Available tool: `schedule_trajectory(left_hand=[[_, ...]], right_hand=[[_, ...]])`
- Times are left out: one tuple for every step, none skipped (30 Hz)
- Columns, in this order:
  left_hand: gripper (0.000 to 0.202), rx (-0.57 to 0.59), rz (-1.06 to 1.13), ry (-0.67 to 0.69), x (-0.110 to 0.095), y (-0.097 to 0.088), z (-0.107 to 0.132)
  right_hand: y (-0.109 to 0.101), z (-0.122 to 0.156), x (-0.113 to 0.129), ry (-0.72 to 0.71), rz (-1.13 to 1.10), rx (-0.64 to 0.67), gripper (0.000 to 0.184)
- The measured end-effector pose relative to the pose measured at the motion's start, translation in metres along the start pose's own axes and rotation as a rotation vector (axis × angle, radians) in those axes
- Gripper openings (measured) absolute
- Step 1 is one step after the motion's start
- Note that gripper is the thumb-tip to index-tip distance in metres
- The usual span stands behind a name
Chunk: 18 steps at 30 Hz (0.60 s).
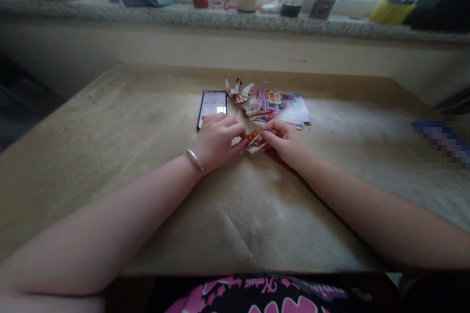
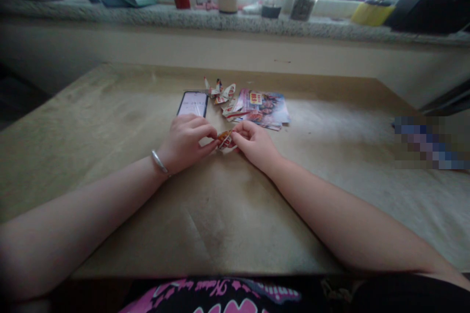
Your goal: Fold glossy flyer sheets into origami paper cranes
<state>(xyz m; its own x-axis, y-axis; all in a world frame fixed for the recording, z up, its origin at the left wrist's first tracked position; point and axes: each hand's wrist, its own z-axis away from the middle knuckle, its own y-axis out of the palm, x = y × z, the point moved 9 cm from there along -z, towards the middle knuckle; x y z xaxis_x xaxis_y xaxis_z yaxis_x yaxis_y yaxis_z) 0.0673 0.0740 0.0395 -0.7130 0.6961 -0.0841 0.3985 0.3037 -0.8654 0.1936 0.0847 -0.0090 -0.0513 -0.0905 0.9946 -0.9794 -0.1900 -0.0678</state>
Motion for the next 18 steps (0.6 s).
schedule_trajectory(left_hand=[[0.018, 0.011, 0.030, 0.026, -0.004, 0.001, 0.001], [0.016, 0.026, 0.068, 0.035, -0.006, 0.003, 0.001], [0.013, 0.040, 0.110, 0.026, -0.007, 0.005, 0.002], [0.012, 0.051, 0.154, 0.002, -0.006, 0.006, 0.003], [0.011, 0.060, 0.197, -0.029, -0.005, 0.007, 0.003], [0.011, 0.065, 0.236, -0.064, -0.003, 0.008, 0.004], [0.010, 0.067, 0.270, -0.094, -0.001, 0.009, 0.004], [0.010, 0.071, 0.300, -0.120, 0.001, 0.009, 0.004], [0.009, 0.077, 0.325, -0.142, 0.002, 0.010, 0.004], [0.009, 0.082, 0.347, -0.160, 0.002, 0.010, 0.004], [0.008, 0.084, 0.368, -0.177, 0.002, 0.011, 0.003], [0.007, 0.082, 0.390, -0.192, 0.003, 0.011, 0.003], [0.007, 0.080, 0.414, -0.207, 0.003, 0.011, 0.003], [0.007, 0.078, 0.442, -0.218, 0.002, 0.011, 0.003], [0.009, 0.080, 0.470, -0.228, 0.002, 0.011, 0.003], [0.010, 0.084, 0.497, -0.240, 0.001, 0.011, 0.004], [0.012, 0.089, 0.525, -0.253, 0.001, 0.012, 0.004], [0.013, 0.095, 0.554, -0.267, 0.001, 0.013, 0.005]], right_hand=[[0.000, 0.000, 0.001, -0.010, 0.004, -0.001, 0.029], [0.000, 0.000, 0.002, -0.019, 0.006, -0.007, 0.028], [-0.001, 0.001, 0.003, -0.021, 0.006, -0.014, 0.028], [-0.001, 0.001, 0.003, -0.017, 0.001, -0.021, 0.027], [-0.001, 0.002, 0.003, -0.008, -0.009, -0.027, 0.027], [-0.001, 0.003, 0.003, 0.003, -0.024, -0.031, 0.026], [0.000, 0.004, 0.003, 0.015, -0.037, -0.030, 0.026], [0.001, 0.005, 0.002, 0.026, -0.046, -0.024, 0.025], [0.002, 0.006, 0.003, 0.032, -0.051, -0.016, 0.024], [0.003, 0.007, 0.003, 0.032, -0.051, -0.011, 0.023], [0.004, 0.007, 0.003, 0.028, -0.046, -0.009, 0.023], [0.004, 0.007, 0.004, 0.020, -0.037, -0.014, 0.022], [0.003, 0.007, 0.004, 0.009, -0.023, -0.025, 0.022], [0.001, 0.007, 0.004, -0.006, -0.001, -0.043, 0.022], [-0.001, 0.006, 0.004, -0.025, 0.030, -0.062, 0.022], [-0.002, 0.005, 0.005, -0.048, 0.068, -0.080, 0.021], [-0.004, 0.005, 0.006, -0.072, 0.108, -0.095, 0.020], [-0.005, 0.004, 0.007, -0.097, 0.145, -0.105, 0.019]])
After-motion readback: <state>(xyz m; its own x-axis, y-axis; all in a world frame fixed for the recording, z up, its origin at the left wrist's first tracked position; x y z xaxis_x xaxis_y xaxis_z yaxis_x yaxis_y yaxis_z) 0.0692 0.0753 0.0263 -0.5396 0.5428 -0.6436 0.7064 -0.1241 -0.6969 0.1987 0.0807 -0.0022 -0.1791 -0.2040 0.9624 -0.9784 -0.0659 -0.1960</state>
